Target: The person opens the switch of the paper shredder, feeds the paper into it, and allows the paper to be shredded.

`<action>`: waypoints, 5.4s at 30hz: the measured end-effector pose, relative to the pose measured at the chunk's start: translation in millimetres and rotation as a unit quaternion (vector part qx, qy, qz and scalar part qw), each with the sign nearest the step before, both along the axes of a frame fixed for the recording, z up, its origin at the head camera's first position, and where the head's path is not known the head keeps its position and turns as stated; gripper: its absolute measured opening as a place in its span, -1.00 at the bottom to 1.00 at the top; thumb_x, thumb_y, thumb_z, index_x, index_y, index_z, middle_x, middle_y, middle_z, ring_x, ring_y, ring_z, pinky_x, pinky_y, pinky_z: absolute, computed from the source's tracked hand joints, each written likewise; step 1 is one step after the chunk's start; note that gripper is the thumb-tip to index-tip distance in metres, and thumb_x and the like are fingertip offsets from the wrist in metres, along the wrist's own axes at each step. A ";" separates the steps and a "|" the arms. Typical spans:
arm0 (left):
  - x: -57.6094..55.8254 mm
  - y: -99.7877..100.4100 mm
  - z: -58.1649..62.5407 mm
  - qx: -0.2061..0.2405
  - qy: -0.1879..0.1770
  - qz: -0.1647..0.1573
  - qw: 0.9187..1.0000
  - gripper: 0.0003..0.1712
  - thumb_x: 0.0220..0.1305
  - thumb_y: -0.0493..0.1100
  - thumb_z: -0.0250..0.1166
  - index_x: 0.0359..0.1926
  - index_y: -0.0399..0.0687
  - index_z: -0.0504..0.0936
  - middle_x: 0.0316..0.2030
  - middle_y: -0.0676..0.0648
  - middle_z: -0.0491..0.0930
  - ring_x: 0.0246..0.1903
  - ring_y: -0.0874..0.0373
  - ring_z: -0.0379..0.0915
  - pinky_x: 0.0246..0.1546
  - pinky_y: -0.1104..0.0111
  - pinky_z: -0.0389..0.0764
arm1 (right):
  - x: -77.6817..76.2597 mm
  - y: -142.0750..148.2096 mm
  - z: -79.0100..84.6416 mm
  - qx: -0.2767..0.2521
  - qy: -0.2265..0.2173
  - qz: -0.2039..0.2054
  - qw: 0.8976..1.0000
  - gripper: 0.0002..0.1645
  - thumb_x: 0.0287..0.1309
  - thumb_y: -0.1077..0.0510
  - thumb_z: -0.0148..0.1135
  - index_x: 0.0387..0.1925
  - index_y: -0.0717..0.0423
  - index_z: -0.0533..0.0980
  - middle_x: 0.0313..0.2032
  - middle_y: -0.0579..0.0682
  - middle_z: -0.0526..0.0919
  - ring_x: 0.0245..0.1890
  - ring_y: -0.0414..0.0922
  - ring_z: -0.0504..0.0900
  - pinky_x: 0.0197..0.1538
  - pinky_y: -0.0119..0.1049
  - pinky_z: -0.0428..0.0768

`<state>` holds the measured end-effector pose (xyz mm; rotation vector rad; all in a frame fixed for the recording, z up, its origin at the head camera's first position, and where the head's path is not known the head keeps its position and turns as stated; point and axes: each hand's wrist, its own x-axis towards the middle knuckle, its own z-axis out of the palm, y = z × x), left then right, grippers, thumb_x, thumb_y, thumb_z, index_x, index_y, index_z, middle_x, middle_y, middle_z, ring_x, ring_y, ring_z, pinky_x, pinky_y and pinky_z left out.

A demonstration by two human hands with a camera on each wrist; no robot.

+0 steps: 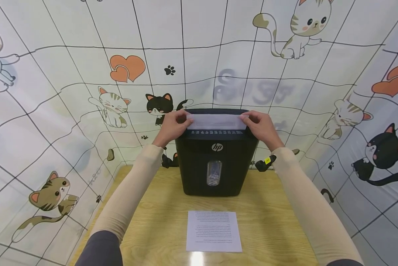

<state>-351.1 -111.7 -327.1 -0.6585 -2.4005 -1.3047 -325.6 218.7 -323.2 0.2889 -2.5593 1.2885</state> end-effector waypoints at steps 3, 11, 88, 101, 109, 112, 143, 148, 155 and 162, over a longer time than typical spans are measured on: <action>1.2 -0.8 0.7 -0.003 -0.003 -0.007 1.000 -0.80 0.21 0.03 0.28 -0.18 0.14 0.65 -0.32 0.09 0.62 -0.36 0.23 0.54 -0.25 0.30 0.53 | 2.1 -0.2 2.2 0.011 -0.004 0.012 1.000 -0.41 0.06 -0.45 0.07 -0.01 -0.24 0.54 -0.04 -0.12 0.58 -0.06 -0.13 0.49 0.06 -0.08 0.43; 5.1 -2.8 2.9 -0.036 -0.043 -0.042 0.998 -0.42 0.15 0.29 0.22 0.10 0.11 0.55 0.00 0.05 0.53 -0.08 0.18 0.56 -0.06 0.21 0.56 | 8.2 -1.9 8.9 0.046 -0.029 0.053 0.997 -0.30 0.03 -0.50 0.04 0.12 -0.27 0.45 0.08 -0.13 0.53 0.10 -0.10 0.47 0.18 0.01 0.39; 101.9 -73.9 -246.2 0.030 -0.231 0.017 0.972 -0.02 0.05 0.11 0.40 0.42 0.09 0.09 0.40 -0.16 0.10 0.38 -0.15 -0.04 0.30 -0.11 0.09 | 91.1 49.2 -218.4 0.104 -0.139 0.053 0.983 0.25 -0.11 -0.40 0.30 0.46 -0.08 -0.11 0.43 0.14 -0.03 0.39 0.23 0.00 0.23 0.33 0.12; 119.7 -57.6 -297.9 -0.035 -0.219 0.028 0.975 0.10 -0.13 0.32 0.42 0.40 0.16 0.14 0.34 -0.04 0.20 0.34 -0.05 0.10 0.27 -0.02 0.21 | 114.7 26.2 -260.6 0.089 -0.158 0.051 0.982 0.21 -0.14 -0.40 0.33 0.42 0.04 0.04 0.39 0.20 0.11 0.37 0.23 0.07 0.27 0.25 0.14; 135.0 -39.6 -305.8 -0.119 -0.165 0.013 0.979 0.13 -0.17 0.34 0.44 0.37 0.00 0.20 0.31 -0.12 0.25 0.30 -0.09 0.17 0.23 -0.01 0.28 | 122.3 10.2 -283.6 0.098 -0.156 0.050 0.982 0.16 -0.18 -0.32 0.41 0.36 0.11 0.15 0.34 0.19 0.21 0.33 0.21 0.18 0.27 0.20 0.20; 139.4 -34.2 -310.4 -0.143 -0.151 -0.002 0.978 0.12 -0.17 0.35 0.43 0.35 -0.05 0.23 0.29 -0.14 0.26 0.28 -0.10 0.18 0.20 -0.01 0.31 | 126.6 1.7 -290.8 0.093 -0.151 0.057 0.983 0.17 -0.23 -0.30 0.45 0.34 0.14 0.19 0.32 0.19 0.25 0.32 0.22 0.21 0.26 0.20 0.21; 183.9 6.9 -333.8 -0.289 -0.103 -0.069 0.949 0.11 -0.31 0.30 0.51 0.29 -0.04 0.35 0.35 -0.20 0.14 0.34 -0.16 0.06 0.19 0.13 0.38 | 170.9 -33.2 -332.3 0.185 -0.107 0.054 0.975 0.22 -0.47 -0.25 0.58 0.30 0.05 0.28 0.34 0.12 0.23 0.33 0.16 0.19 0.27 0.15 0.23; 184.9 6.9 -336.7 -0.296 -0.092 -0.066 0.948 0.06 -0.29 0.31 0.49 0.27 -0.01 0.39 0.36 -0.20 0.13 0.35 -0.16 0.04 0.20 0.15 0.36 | 173.2 -34.3 -332.8 0.179 -0.094 0.054 0.978 0.19 -0.45 -0.21 0.58 0.29 0.09 0.30 0.32 0.14 0.27 0.31 0.16 0.22 0.26 0.15 0.24; 187.2 7.6 -336.0 -0.289 -0.095 -0.069 0.950 0.02 -0.26 0.27 0.50 0.27 0.00 0.39 0.38 -0.21 0.10 0.36 -0.18 0.01 0.21 0.11 0.34 | 173.2 -33.1 -335.2 0.183 -0.099 0.050 0.977 0.18 -0.43 -0.22 0.57 0.30 0.05 0.29 0.33 0.11 0.26 0.33 0.12 0.21 0.29 0.12 0.22; 190.3 8.7 -336.4 -0.283 -0.090 -0.064 0.953 0.05 -0.25 0.25 0.49 0.31 0.05 0.34 0.36 -0.16 0.15 0.34 -0.16 0.08 0.19 0.08 0.36 | 173.5 -32.5 -335.5 0.181 -0.087 0.053 0.978 0.16 -0.44 -0.19 0.58 0.28 0.07 0.31 0.32 0.12 0.27 0.32 0.12 0.22 0.28 0.14 0.22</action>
